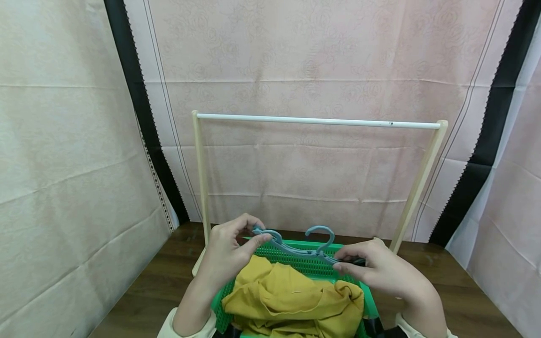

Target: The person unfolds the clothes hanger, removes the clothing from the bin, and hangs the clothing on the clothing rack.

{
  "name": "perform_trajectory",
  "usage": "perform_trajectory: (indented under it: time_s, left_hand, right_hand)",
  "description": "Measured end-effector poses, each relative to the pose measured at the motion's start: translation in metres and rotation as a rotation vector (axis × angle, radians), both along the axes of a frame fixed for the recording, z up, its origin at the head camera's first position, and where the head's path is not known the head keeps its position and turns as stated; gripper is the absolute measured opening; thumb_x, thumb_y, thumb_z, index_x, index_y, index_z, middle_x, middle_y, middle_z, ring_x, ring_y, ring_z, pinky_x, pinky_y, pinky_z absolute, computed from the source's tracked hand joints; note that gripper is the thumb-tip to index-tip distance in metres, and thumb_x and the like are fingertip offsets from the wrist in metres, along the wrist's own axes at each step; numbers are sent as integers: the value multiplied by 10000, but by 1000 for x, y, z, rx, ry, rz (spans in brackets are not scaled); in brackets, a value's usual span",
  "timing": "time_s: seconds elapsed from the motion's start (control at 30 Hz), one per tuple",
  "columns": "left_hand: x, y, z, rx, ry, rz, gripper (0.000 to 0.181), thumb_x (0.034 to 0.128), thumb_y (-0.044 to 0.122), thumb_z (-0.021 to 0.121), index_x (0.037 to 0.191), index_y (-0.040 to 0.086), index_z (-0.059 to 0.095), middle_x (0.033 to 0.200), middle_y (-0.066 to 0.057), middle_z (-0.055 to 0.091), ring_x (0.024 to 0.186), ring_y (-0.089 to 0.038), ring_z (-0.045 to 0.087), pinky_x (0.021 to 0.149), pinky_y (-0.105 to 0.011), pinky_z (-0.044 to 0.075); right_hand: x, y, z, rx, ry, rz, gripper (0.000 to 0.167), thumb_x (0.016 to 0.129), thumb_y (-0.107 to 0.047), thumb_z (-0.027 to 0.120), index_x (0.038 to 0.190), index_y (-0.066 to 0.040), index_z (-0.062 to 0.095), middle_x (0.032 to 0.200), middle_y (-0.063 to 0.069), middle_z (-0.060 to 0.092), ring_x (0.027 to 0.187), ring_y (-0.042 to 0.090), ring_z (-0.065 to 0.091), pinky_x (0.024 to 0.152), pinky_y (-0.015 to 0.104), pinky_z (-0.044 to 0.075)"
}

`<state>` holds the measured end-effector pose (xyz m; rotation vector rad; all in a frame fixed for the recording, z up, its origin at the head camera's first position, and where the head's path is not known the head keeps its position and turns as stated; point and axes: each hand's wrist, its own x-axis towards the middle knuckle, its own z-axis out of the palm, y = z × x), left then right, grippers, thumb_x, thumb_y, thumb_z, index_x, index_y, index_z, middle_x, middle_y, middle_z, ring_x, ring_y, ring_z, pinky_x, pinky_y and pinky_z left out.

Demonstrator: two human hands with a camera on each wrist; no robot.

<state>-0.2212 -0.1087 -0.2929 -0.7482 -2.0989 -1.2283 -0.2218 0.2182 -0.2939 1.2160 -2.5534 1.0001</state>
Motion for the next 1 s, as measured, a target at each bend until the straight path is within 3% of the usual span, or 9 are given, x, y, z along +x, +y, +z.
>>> perform_trajectory:
  time_s: [0.37, 0.6, 1.0]
  left_hand:
    - [-1, 0, -1, -32, -48, 25, 112, 881, 233, 797, 913, 249, 691, 793, 160, 667, 670, -62, 638, 611, -261, 560]
    - [-1, 0, -1, -43, -48, 23, 109, 877, 231, 798, 911, 257, 698, 803, 171, 673, 683, -82, 647, 608, -258, 560]
    - [-2, 1, -1, -102, -35, 36, 139, 851, 233, 822, 889, 274, 695, 805, 205, 671, 678, -8, 614, 597, -243, 548]
  right_hand:
    - [4, 5, 4, 1, 12, -44, 81, 1004, -218, 649, 1021, -253, 720, 888, -143, 697, 795, 59, 651, 680, 274, 550]
    - [5, 5, 3, -26, 52, -56, 86, 995, -193, 661, 1027, -251, 717, 884, -148, 693, 805, 70, 660, 687, 270, 553]
    - [6, 5, 4, -57, 114, -60, 126, 978, -148, 680, 1027, -256, 721, 873, -150, 697, 814, 85, 675, 677, 273, 555]
